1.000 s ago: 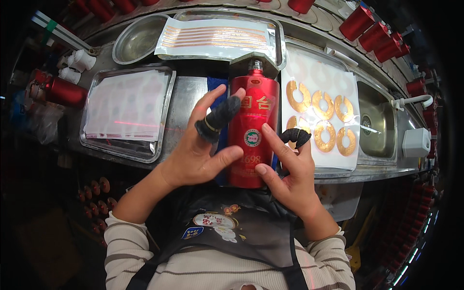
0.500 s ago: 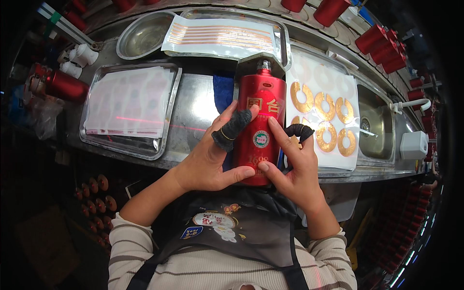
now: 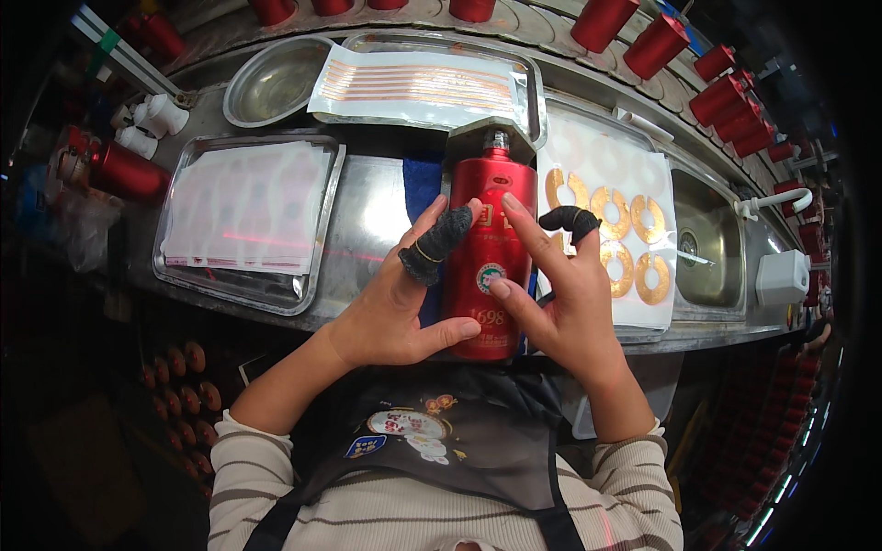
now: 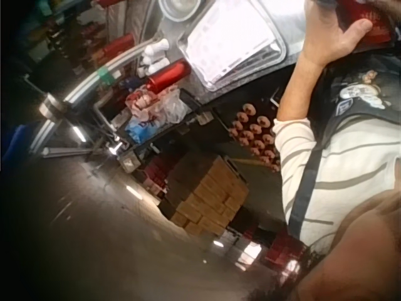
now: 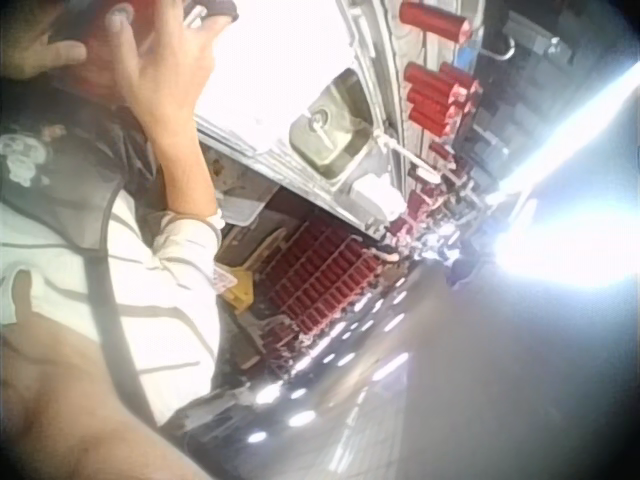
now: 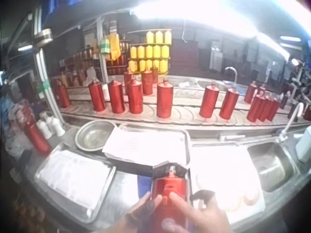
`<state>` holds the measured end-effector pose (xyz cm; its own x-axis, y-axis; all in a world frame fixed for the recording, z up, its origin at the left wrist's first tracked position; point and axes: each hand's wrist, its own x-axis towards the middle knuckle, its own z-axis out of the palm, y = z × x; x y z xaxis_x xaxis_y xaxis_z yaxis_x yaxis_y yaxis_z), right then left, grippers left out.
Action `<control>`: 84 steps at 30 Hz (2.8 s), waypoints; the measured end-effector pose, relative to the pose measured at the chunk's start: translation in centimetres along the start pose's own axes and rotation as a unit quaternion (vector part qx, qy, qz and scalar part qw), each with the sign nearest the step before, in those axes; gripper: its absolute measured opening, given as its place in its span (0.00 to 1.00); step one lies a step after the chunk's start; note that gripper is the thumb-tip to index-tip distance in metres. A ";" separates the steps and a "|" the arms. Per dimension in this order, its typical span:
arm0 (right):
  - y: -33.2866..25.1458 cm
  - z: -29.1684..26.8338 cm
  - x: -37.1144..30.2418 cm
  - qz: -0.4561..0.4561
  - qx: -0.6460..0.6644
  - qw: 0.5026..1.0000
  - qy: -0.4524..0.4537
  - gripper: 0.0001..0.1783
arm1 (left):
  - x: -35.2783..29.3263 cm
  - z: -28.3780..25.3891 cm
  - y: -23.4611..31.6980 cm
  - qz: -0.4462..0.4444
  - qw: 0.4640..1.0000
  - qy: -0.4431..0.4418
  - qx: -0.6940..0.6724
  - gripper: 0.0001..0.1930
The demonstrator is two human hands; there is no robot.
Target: The person applies gold circular labels to the neck and body of red cylindrical bottles. They peel each label from a backing sheet, position it on the bottle, and smooth it down with their fingers. The person handles multiple bottles in sequence, repeating the labeling process for each one.
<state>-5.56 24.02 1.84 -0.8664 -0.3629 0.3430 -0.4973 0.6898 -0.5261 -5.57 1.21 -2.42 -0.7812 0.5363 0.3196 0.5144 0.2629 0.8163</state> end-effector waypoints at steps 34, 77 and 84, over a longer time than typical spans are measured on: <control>-0.8 0.2 -0.3 0.107 0.029 0.992 -0.066 0.40 | -0.1 0.3 -0.5 0.013 1.000 -0.004 -0.015 0.49; 0.1 1.2 -1.1 0.047 0.029 0.998 -0.001 0.41 | 7.3 -1.5 -2.5 0.011 0.986 0.101 0.134 0.18; 1.2 0.6 -1.4 0.061 0.121 0.991 0.005 0.37 | 1.0 0.1 -0.9 -0.037 0.985 0.168 0.022 0.22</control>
<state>-4.97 25.04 0.27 -0.9205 -0.2799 0.2726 -0.3869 0.5566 -0.7352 -6.84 1.58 -2.89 -0.8865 0.2200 0.4071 0.4603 0.3300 0.8241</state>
